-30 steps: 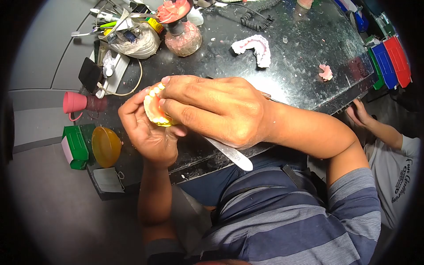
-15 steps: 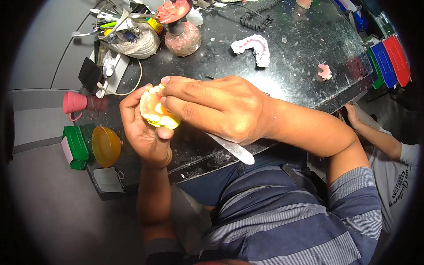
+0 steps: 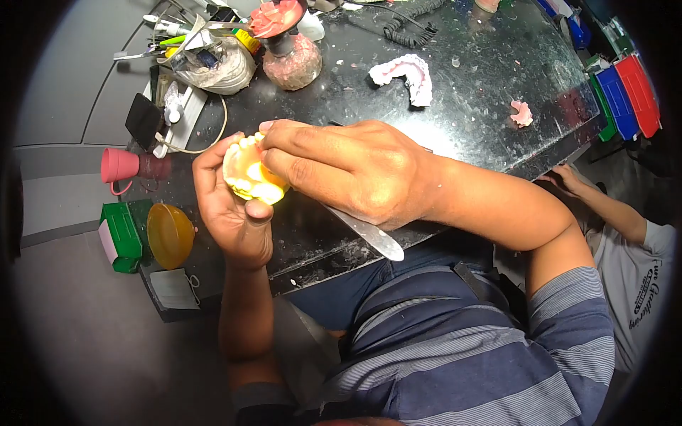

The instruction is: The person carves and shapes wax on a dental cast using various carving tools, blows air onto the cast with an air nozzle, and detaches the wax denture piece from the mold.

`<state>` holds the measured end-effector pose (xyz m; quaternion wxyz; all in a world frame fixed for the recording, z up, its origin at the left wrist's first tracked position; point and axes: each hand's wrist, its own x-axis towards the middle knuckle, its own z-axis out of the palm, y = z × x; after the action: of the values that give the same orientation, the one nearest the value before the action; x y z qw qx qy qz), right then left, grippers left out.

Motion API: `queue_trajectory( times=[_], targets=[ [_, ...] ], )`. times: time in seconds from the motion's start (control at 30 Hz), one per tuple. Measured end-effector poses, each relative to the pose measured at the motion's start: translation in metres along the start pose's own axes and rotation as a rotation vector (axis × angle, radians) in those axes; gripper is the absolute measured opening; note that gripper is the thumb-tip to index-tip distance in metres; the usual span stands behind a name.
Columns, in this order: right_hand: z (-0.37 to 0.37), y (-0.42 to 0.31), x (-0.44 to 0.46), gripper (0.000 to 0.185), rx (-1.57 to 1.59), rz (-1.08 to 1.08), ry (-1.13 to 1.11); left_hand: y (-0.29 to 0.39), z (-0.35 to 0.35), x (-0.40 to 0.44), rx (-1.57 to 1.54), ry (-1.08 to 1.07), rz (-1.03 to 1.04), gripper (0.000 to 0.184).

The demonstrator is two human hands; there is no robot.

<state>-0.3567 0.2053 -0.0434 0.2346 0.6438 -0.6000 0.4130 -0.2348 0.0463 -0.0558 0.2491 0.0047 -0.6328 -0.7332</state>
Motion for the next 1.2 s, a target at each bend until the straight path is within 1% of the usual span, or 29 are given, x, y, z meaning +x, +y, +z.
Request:
queue_trajectory(
  times=[0.23,0.4,0.57,0.63,0.7,0.77,0.83,0.9,0.97,1.0,1.07,1.1,1.17,1.2],
  targets=[
    [-0.001,-0.001,-0.002,0.037,-0.023,0.007,-0.032,-0.003,-0.003,0.001,0.013,-0.039,0.028,0.088],
    [0.0,0.0,-0.005,0.04,-0.029,0.005,-0.05,-0.002,-0.006,0.002,0.169,-0.132,0.089,0.079],
    [-0.002,0.0,-0.007,0.043,-0.017,0.037,-0.101,-0.005,-0.009,0.004,0.303,-0.181,0.159,0.076],
    [-0.004,-0.001,-0.005,0.044,0.019,0.089,-0.131,-0.007,-0.011,0.005,0.345,-0.196,0.191,0.076],
    [-0.003,0.0,-0.006,0.042,0.021,0.11,-0.129,-0.008,-0.013,0.007,0.44,-0.23,0.209,0.075],
    [-0.003,0.001,-0.005,0.04,0.026,0.13,-0.127,-0.009,-0.013,0.008,0.428,-0.221,0.201,0.075],
    [-0.003,0.002,-0.004,0.034,-0.128,0.138,-0.006,-0.007,-0.012,0.007,0.416,-0.214,0.193,0.075],
    [-0.006,0.018,0.005,0.029,-0.174,0.087,0.175,-0.004,-0.009,0.004,0.306,-0.163,0.101,0.076],
    [-0.009,0.006,0.012,0.02,-0.143,0.24,0.204,-0.006,-0.007,0.004,0.251,-0.131,0.09,0.077],
    [-0.009,0.0,0.012,0.02,-0.141,0.24,0.205,-0.008,-0.008,0.004,0.194,-0.125,0.082,0.077],
    [-0.011,-0.007,0.008,0.026,-0.147,0.435,0.106,-0.009,-0.008,0.004,0.139,-0.122,0.072,0.077],
    [-0.011,-0.004,0.006,0.026,-0.146,0.436,0.108,-0.009,-0.008,0.004,0.123,-0.108,0.083,0.076],
    [-0.007,0.007,0.002,0.027,-0.081,0.202,0.067,-0.01,-0.008,0.004,0.11,-0.092,0.093,0.076],
    [-0.003,0.011,0.006,0.03,-0.07,0.085,0.098,-0.011,-0.008,0.003,0.094,-0.093,0.098,0.077]
  ],
)
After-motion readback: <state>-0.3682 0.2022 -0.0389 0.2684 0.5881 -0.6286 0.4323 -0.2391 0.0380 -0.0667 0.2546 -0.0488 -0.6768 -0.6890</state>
